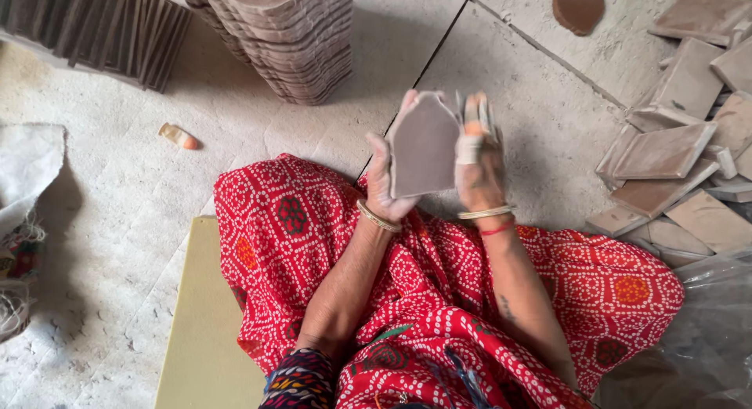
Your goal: The person sits on the floor and smooths the edges of small rectangular tiles using a sanding block. They pick up tiles from a pile, rub the edges against the block, and place the finished tiles into a stack.
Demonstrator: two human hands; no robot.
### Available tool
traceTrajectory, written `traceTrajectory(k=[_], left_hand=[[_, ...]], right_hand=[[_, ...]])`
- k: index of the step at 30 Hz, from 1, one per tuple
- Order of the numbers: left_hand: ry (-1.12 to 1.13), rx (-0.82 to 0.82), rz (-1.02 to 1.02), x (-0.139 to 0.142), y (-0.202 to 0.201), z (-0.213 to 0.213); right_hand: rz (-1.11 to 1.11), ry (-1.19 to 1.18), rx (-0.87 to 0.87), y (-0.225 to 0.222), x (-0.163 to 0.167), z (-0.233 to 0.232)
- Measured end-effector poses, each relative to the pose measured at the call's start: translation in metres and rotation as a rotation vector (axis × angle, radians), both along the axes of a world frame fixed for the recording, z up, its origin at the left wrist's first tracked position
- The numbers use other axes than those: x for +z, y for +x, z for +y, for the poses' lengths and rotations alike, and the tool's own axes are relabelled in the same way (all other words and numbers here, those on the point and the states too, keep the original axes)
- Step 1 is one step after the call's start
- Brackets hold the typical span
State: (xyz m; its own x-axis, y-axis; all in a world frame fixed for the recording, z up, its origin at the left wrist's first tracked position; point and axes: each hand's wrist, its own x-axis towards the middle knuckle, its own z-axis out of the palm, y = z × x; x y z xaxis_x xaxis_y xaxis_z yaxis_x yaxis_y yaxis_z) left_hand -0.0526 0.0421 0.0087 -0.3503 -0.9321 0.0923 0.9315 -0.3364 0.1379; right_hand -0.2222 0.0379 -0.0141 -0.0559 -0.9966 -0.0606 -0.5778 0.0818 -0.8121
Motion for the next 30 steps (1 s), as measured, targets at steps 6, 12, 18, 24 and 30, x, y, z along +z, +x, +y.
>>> traceTrajectory(k=[6, 12, 18, 24, 30], left_hand=[[-0.067, 0.061, 0.260, 0.028, 0.013, -0.002], [-0.065, 0.280, -0.040, 0.023, 0.010, -0.006], [-0.297, 0.550, -0.556, 0.011, 0.012, -0.005], [-0.204, 0.501, -0.392, 0.023, 0.016, -0.010], [-0.096, 0.637, -0.497, 0.037, 0.047, -0.013]], right_hand=[[-0.121, 0.222, -0.146, -0.018, -0.011, 0.055], [-0.595, 0.238, -0.166, 0.013, 0.021, 0.050], [-0.570, 0.229, 0.109, 0.055, 0.028, 0.037], [-0.725, -0.014, 0.346, 0.065, 0.041, 0.006], [-0.663, -0.111, 0.440, 0.076, 0.145, -0.023]])
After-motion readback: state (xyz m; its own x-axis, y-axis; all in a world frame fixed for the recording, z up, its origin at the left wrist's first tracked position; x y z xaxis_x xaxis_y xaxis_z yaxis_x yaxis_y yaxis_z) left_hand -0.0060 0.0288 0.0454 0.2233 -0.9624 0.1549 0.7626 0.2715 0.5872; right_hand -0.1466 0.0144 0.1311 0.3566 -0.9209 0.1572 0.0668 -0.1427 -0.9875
